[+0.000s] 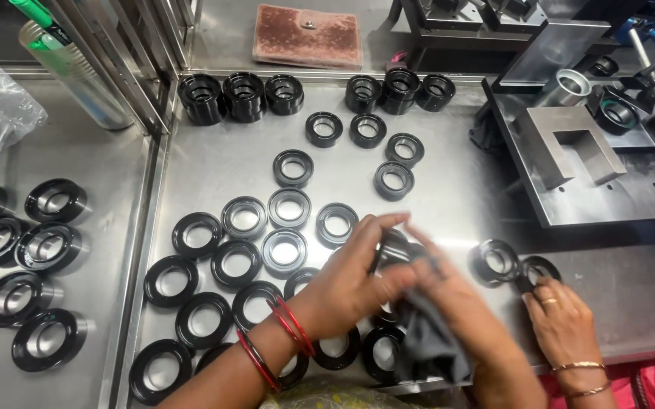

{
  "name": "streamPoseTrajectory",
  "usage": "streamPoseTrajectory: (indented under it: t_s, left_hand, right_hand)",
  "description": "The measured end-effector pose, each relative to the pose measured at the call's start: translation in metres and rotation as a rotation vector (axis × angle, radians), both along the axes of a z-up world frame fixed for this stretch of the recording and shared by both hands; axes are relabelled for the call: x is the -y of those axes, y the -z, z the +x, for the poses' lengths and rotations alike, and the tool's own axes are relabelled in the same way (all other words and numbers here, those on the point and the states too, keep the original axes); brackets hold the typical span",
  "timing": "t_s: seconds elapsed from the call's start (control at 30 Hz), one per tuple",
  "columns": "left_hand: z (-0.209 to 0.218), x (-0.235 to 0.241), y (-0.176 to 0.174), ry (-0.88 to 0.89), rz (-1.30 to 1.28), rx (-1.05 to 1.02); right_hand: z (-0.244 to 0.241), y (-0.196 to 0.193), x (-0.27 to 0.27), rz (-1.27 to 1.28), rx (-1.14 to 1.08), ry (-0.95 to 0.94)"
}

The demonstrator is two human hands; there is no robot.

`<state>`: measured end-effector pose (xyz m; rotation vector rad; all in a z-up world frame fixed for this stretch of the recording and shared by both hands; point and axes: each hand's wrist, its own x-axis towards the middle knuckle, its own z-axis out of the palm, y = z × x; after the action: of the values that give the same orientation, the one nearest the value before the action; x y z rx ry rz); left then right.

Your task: Cleaning metal rings with a cloth and marking them with a green marker.

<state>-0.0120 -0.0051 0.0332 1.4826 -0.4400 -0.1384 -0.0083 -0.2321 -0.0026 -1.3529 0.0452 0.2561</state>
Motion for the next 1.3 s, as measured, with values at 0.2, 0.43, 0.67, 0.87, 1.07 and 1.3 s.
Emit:
streamPoseTrajectory:
  t_s: [0.2, 0.43, 0.67, 0.87, 1.07, 1.3]
  left_hand:
    - [-0.006, 0.011, -0.006, -0.021, 0.502, 0.261]
    - [0.020, 0.027, 0.014, -0.206, 0.368, 0.129]
    - [0.106, 0.015, 0.035, -0.221, 0.283, 0.163]
    - [0.171, -0.001, 0.085, -0.414, 1.168, 0.306]
    - [0.177, 0.015, 0.104, -0.434, 1.194, 0.442]
    - [0.158, 0.033, 0.092, -0.261, 1.129, 0.576]
  right_hand:
    - [0.017, 0.048, -0.015, -0.043, -0.153, -0.335]
    - [0.036, -0.004, -0.040, -0.471, 0.484, -0.030]
    - [0.041, -0.013, 0.005, -0.755, 0.901, 0.419]
    - [0.022, 0.009, 0.017, -0.921, 0.707, 0.404]
    - [0.011, 0.012, 0.025, -0.791, 0.413, 0.283]
    - [0.018, -0.001, 0.017, -0.628, 0.380, 0.067]
